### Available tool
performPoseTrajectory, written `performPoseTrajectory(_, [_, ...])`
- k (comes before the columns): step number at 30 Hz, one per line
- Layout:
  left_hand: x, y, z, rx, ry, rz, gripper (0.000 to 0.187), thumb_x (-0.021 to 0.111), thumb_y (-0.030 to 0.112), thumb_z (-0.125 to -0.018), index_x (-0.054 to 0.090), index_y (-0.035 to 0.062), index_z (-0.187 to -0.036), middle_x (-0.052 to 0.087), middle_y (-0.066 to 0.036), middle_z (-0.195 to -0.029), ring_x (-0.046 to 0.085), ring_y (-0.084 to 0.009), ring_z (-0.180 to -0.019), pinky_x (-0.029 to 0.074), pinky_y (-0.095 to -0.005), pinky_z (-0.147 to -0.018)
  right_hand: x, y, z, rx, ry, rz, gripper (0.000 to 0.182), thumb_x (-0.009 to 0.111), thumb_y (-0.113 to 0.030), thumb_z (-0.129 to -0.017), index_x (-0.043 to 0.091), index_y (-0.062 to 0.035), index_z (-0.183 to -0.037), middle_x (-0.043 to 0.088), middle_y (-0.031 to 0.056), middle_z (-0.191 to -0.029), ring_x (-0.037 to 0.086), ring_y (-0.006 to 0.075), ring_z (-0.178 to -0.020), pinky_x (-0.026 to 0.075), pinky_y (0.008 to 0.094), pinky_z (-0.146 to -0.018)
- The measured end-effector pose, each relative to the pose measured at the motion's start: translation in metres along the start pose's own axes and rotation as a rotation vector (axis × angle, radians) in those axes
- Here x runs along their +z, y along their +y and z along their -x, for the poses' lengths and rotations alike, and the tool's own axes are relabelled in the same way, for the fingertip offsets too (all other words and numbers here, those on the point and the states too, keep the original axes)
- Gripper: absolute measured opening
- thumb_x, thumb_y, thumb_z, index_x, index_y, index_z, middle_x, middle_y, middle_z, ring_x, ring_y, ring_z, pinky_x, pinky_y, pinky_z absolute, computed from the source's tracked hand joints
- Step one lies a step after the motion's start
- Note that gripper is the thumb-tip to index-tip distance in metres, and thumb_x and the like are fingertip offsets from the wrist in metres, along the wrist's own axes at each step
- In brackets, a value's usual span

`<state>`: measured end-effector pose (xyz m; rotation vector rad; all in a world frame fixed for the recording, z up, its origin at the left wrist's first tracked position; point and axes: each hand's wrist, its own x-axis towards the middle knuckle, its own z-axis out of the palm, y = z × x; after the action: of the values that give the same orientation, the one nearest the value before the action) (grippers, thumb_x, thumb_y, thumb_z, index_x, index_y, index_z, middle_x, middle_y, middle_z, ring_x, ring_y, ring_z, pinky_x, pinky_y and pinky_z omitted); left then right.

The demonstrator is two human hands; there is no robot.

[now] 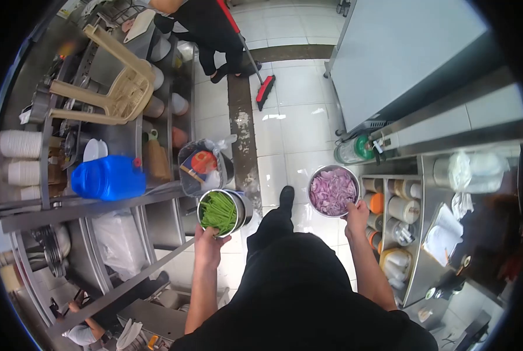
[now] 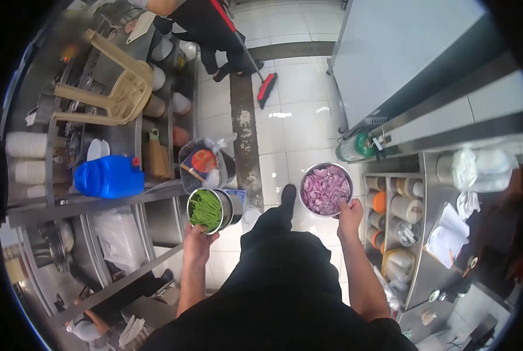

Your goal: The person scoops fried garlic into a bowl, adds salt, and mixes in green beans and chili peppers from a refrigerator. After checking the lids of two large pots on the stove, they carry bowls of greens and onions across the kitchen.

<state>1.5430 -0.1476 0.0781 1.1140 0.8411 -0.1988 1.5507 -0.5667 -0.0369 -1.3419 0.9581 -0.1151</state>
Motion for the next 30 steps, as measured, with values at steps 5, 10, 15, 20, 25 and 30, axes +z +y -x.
performPoseTrajectory(5, [0.095,0.059,-0.064,0.048,-0.076,-0.086,0.04,0.052,0.004,-0.086,0.046,0.0101,-0.125,0.061,-0.009,-0.117,0.067,-0.0237,-0.098,0.058,-0.0394,-0.075,-0.002,-0.029,-0.07,-0.038,0.027,-0.095,0.024,0.06,0.0,-0.086,0.041,-0.011,-0.075,0.045,-0.0012,-0.069,0.047,0.008,-0.055,0.049,0.0288,-0.046])
performPoseTrajectory(10, [0.189,0.107,-0.119,0.102,-0.174,-0.125,0.04,0.052,0.003,-0.085,0.046,0.0096,-0.124,0.062,-0.009,-0.116,0.068,-0.0237,-0.099,0.059,-0.0395,-0.076,0.019,-0.069,-0.132,-0.09,0.124,-0.122,0.014,0.056,-0.001,-0.086,0.047,-0.0121,-0.084,0.055,0.0004,-0.075,0.055,0.0104,-0.058,0.05,0.0289,-0.049])
performPoseTrajectory(15, [0.271,0.137,-0.17,0.054,-0.198,-0.119,0.039,0.05,0.002,-0.085,0.047,0.0078,-0.124,0.062,-0.011,-0.117,0.068,-0.0254,-0.1,0.06,-0.0408,-0.077,0.064,-0.102,-0.208,-0.057,0.097,-0.195,0.014,0.056,-0.002,-0.086,0.047,-0.0123,-0.083,0.055,0.0002,-0.075,0.055,0.0106,-0.059,0.051,0.0292,-0.05])
performPoseTrajectory(20, [0.329,0.165,-0.193,0.006,-0.116,-0.098,0.041,0.049,0.002,-0.086,0.047,0.0078,-0.127,0.063,-0.012,-0.118,0.068,-0.025,-0.099,0.06,-0.0393,-0.075,0.106,-0.125,-0.304,-0.083,0.052,-0.09,0.022,0.061,-0.002,-0.085,0.043,-0.0115,-0.077,0.047,-0.0021,-0.071,0.047,0.0081,-0.058,0.045,0.0278,-0.05])
performPoseTrajectory(25, [0.356,0.19,-0.212,0.034,-0.056,0.009,0.042,0.051,0.002,-0.086,0.049,0.0076,-0.127,0.065,-0.011,-0.116,0.069,-0.0239,-0.097,0.06,-0.0378,-0.073,0.188,-0.231,-0.358,0.0,-0.034,-0.047,0.027,0.064,-0.002,-0.085,0.041,-0.0106,-0.074,0.044,-0.0012,-0.07,0.046,0.0078,-0.06,0.045,0.0289,-0.053])
performPoseTrajectory(30, [0.369,0.194,-0.254,0.071,0.07,0.128,0.04,0.051,0.003,-0.086,0.052,0.007,-0.125,0.066,-0.009,-0.113,0.068,-0.0227,-0.094,0.059,-0.0373,-0.072,0.256,-0.272,-0.431,-0.011,-0.095,-0.036,0.025,0.062,-0.003,-0.087,0.042,-0.0102,-0.075,0.048,0.0009,-0.073,0.053,0.0114,-0.062,0.054,0.0349,-0.054])
